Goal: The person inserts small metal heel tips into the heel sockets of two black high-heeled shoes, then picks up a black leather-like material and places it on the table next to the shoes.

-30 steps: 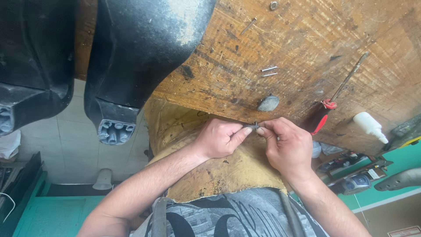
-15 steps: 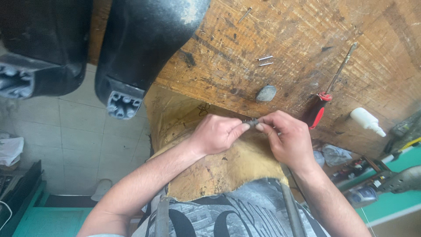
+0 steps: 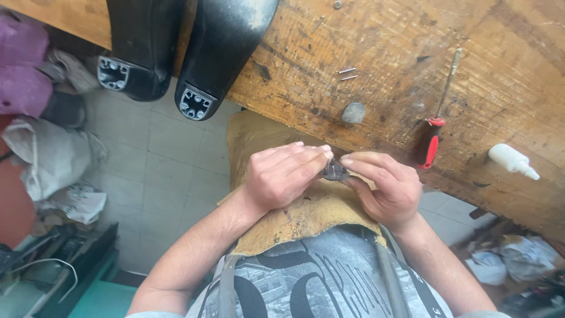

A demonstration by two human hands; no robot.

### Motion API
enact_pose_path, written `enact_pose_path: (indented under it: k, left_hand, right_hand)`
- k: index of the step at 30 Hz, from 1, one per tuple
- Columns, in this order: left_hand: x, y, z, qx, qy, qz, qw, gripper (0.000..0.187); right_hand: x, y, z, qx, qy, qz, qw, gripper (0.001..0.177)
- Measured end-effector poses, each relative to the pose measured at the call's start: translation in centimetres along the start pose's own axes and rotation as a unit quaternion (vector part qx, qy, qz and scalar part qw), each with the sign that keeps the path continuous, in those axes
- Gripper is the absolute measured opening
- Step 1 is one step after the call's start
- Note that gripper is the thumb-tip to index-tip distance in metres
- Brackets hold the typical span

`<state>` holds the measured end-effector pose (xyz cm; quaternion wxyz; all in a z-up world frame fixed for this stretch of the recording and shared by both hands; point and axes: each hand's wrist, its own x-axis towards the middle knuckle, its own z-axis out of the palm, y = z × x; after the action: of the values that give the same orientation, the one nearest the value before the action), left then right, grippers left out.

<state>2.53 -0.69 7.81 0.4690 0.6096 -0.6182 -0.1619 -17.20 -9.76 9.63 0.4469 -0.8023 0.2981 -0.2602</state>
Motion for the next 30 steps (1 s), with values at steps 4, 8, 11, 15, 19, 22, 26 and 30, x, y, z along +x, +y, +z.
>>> enact_pose_path:
  k: [4,8,11,15,19,22,26,30]
  left_hand:
    - [1.2,0.5,-0.3,0.12,0.003,0.099,0.988,0.022]
    - [2.3,1.3,-0.4,0.158,-0.006,0.161,0.974,0.022]
    - [3.2,1.9,-0.5,0.119,-0.022,0.159,0.98,0.017]
    - [4.6,2.9,-0.8,-0.015,-0.082,0.092,0.992,0.013]
    - [4.8,2.9,-0.5,-0.153,-0.16,0.0,0.975,0.017]
    - [5.0,3.5,-0.9,-0.21,-0.207,-0.033,0.955,0.015]
    - [3.1,2.0,-3.4,-0.19,-0.251,0.012,0.949,0.009]
    - [1.3,0.1,-8.4,-0.166,-0.268,0.073,0.946,0.004]
  right_hand:
    - [0.5,-0.6,-0.7,0.003,0.028,-0.024,0.999,0.031]
    - [-0.5,-0.4,-1.0,0.005,0.064,-0.047,0.997,0.025]
    - [-0.7,-0.8,-1.4,0.034,0.096,-0.042,0.994,0.022]
    - [-1.9,-1.6,-1.3,0.062,0.142,-0.003,0.988,0.022]
    - [-3.4,-3.3,0.0,0.067,0.218,0.033,0.973,0.018]
    - [-3.7,-5.4,1.3,0.053,0.259,0.063,0.962,0.018]
    - [-5.6,-7.4,5.2,0.03,0.282,0.103,0.953,0.023]
    - [-5.7,-9.2,10.0,0.011,0.253,0.111,0.961,0.023]
